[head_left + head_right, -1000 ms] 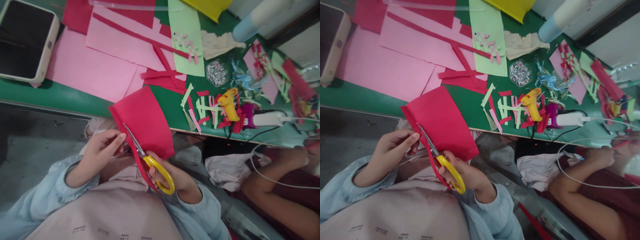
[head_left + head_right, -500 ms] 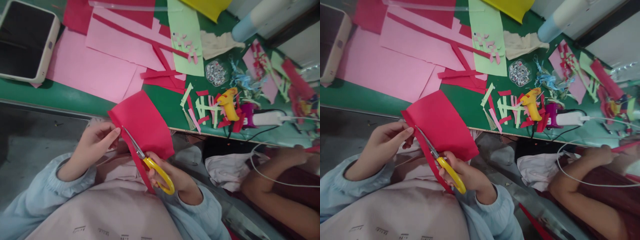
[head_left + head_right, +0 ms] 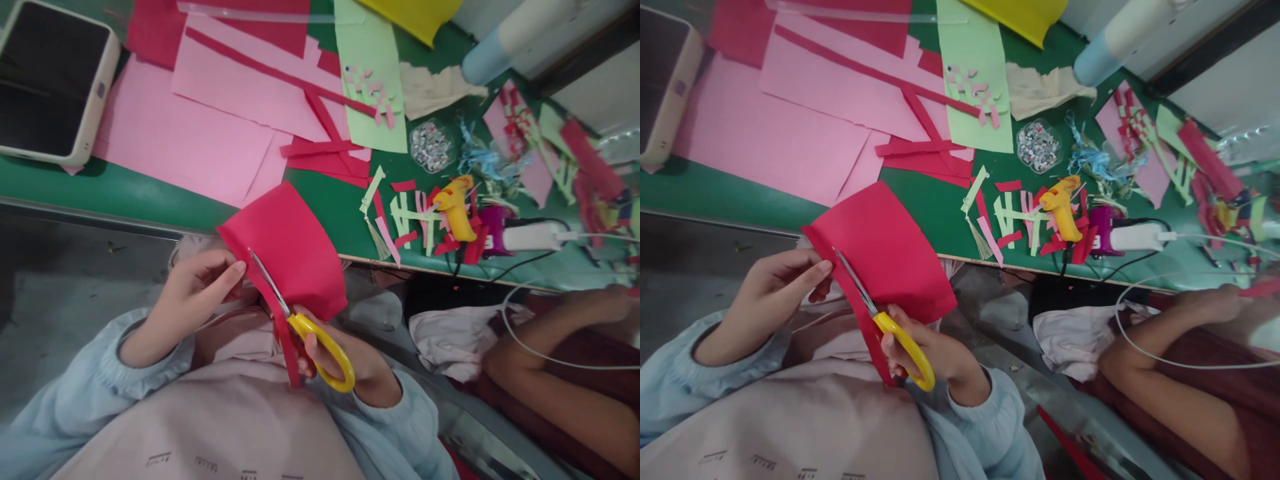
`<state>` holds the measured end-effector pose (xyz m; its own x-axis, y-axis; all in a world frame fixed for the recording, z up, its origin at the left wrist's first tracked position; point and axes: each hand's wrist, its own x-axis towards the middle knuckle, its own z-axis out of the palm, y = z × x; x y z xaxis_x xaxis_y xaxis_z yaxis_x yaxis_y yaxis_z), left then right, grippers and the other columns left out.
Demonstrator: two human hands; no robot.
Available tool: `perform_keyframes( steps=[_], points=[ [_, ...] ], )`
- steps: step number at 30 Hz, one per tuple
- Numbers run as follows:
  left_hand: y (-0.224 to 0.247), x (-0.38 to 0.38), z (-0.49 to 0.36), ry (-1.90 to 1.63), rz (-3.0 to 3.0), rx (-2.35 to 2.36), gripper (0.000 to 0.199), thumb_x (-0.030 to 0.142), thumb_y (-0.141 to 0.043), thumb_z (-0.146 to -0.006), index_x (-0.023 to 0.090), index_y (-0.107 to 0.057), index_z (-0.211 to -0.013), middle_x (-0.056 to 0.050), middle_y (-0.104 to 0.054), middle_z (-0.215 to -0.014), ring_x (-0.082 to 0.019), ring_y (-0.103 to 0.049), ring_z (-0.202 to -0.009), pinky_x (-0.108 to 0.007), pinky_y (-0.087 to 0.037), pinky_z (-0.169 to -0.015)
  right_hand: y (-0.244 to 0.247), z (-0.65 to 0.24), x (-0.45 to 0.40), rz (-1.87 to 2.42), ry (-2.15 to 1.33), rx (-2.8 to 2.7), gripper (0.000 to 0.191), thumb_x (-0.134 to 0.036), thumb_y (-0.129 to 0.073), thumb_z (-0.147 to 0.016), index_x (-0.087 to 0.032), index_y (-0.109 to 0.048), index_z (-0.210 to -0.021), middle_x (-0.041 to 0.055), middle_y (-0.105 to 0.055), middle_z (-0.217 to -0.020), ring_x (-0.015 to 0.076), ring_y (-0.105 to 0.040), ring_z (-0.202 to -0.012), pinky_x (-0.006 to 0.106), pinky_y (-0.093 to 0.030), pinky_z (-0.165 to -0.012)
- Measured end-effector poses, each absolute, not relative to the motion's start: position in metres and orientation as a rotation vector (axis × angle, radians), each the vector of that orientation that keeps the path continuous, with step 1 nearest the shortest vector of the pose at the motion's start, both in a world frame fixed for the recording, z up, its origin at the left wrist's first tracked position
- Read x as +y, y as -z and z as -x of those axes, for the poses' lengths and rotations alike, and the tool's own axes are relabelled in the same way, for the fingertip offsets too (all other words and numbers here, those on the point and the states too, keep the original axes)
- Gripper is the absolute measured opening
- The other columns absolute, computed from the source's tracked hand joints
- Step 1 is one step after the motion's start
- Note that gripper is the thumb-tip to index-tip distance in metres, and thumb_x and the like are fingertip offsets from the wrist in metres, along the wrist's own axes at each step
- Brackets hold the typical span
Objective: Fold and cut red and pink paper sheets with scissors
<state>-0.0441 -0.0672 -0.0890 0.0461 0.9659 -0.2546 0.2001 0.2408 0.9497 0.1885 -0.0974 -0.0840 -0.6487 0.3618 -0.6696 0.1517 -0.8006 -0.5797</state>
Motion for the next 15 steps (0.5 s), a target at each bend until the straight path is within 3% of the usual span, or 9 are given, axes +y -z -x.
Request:
perform_keyframes(
  steps=[15],
  points=[
    [0.092,-0.069,0.046,-0.86,-1.251,1.404,0.027,0.028,-0.056,-0.09,0.018,-0.062,-0.066,0.003,-0.058,-0.055,-0.008,-0.05,-0.051,-0.019,-0.041,-0.049,0.092,-0.192,-0.102,1.207,-2.511,-1.067,0.061,-0.082,-0.054,-0.077,-0.025,-0.039,-0.096,-0.0062,-0.041,-0.071,0.0078,-0.04,-0.052,0.023,-0.032,-0.049]
  ],
)
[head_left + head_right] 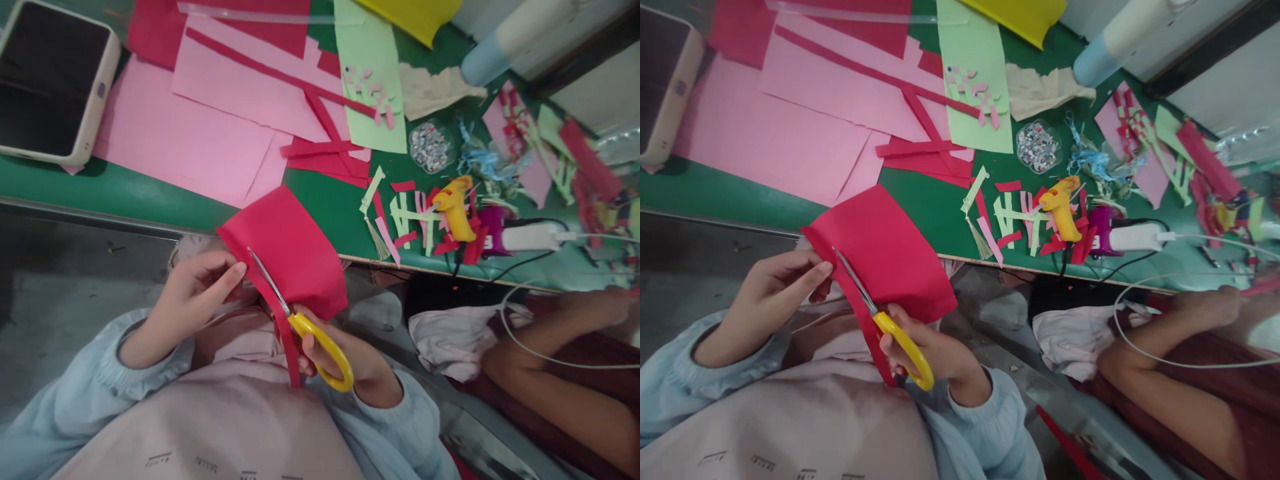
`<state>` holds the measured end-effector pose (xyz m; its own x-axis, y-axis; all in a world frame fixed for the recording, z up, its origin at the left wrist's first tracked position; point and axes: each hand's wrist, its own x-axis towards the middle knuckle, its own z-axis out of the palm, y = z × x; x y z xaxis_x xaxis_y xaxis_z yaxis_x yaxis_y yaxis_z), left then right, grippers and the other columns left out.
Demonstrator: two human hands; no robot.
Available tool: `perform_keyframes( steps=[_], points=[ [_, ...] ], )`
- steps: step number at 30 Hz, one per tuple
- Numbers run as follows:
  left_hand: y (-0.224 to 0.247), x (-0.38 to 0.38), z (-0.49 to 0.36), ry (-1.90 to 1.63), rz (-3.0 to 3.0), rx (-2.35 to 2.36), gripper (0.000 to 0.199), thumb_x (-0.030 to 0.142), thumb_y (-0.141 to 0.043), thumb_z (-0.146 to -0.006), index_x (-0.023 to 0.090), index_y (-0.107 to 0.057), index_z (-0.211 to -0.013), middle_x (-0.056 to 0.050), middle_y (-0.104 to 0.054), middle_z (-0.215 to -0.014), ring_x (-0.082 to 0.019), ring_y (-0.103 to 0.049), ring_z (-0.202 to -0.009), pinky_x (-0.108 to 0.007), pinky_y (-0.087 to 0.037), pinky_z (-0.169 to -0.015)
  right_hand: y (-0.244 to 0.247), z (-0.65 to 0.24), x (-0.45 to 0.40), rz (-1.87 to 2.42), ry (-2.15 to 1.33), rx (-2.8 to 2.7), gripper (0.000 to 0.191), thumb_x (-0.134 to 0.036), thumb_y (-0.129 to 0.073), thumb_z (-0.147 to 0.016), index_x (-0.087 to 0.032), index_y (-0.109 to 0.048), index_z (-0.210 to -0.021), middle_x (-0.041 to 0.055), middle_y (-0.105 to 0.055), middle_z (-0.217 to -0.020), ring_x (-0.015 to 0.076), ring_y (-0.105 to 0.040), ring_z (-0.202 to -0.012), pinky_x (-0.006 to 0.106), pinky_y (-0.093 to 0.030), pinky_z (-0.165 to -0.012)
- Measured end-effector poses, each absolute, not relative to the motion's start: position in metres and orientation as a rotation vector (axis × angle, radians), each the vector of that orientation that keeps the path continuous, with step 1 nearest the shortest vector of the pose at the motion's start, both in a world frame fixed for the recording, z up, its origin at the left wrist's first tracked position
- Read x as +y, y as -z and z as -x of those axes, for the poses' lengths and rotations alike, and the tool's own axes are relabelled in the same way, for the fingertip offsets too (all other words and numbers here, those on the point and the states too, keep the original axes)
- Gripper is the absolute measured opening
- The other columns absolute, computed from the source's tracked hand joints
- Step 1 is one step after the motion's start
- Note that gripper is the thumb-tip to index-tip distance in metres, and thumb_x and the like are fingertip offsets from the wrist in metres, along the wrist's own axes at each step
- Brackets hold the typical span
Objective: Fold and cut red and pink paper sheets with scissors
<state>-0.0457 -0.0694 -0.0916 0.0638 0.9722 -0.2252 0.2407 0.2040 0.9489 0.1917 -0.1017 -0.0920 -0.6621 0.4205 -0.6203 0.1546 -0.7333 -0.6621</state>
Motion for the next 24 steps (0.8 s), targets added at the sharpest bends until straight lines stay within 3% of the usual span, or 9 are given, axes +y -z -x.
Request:
perform_keyframes(
  steps=[8,14,21,24],
  points=[
    [0.084,-0.063,0.044,-0.887,-1.31,1.417,0.027,0.029,-0.056,-0.09,0.019,-0.061,-0.065,0.004,-0.056,-0.053,-0.009,-0.05,-0.05,-0.019,-0.042,-0.049,0.071,-0.186,-0.091,1.232,-2.566,-0.946,0.07,-0.085,-0.057,-0.068,-0.025,-0.042,-0.1,-0.0092,-0.039,-0.068,0.0052,-0.038,-0.05,0.022,-0.034,-0.051],
    [0.072,-0.054,0.045,-0.93,-1.378,1.44,0.029,0.033,-0.057,-0.09,0.019,-0.062,-0.066,0.003,-0.058,-0.053,-0.009,-0.051,-0.05,-0.02,-0.042,-0.049,0.057,-0.191,-0.086,1.192,-2.462,-1.055,0.067,-0.079,-0.059,-0.075,-0.027,-0.041,-0.113,-0.0066,-0.04,-0.075,0.0069,-0.038,-0.057,0.024,-0.035,-0.055],
    [0.054,-0.04,0.037,-1.076,-1.321,1.318,0.025,0.027,-0.059,-0.089,0.018,-0.064,-0.066,0.003,-0.06,-0.054,-0.008,-0.054,-0.049,-0.017,-0.044,-0.048,0.018,-0.205,-0.061,1.111,-2.22,-1.549,0.05,-0.07,-0.044,-0.092,-0.021,-0.045,-0.104,-0.0013,-0.041,-0.082,0.0097,-0.034,-0.064,0.025,-0.033,-0.054],
    [0.049,-0.031,0.036,-1.111,-1.293,1.312,0.02,0.027,-0.06,-0.088,0.018,-0.066,-0.07,0.003,-0.061,-0.054,-0.008,-0.055,-0.049,-0.017,-0.045,-0.048,0.005,-0.205,-0.05,1.112,-2.16,-1.622,0.054,-0.069,-0.048,-0.091,-0.021,-0.042,-0.117,-0.0017,-0.043,-0.082,0.0103,-0.038,-0.066,0.025,-0.036,-0.057]
  ],
)
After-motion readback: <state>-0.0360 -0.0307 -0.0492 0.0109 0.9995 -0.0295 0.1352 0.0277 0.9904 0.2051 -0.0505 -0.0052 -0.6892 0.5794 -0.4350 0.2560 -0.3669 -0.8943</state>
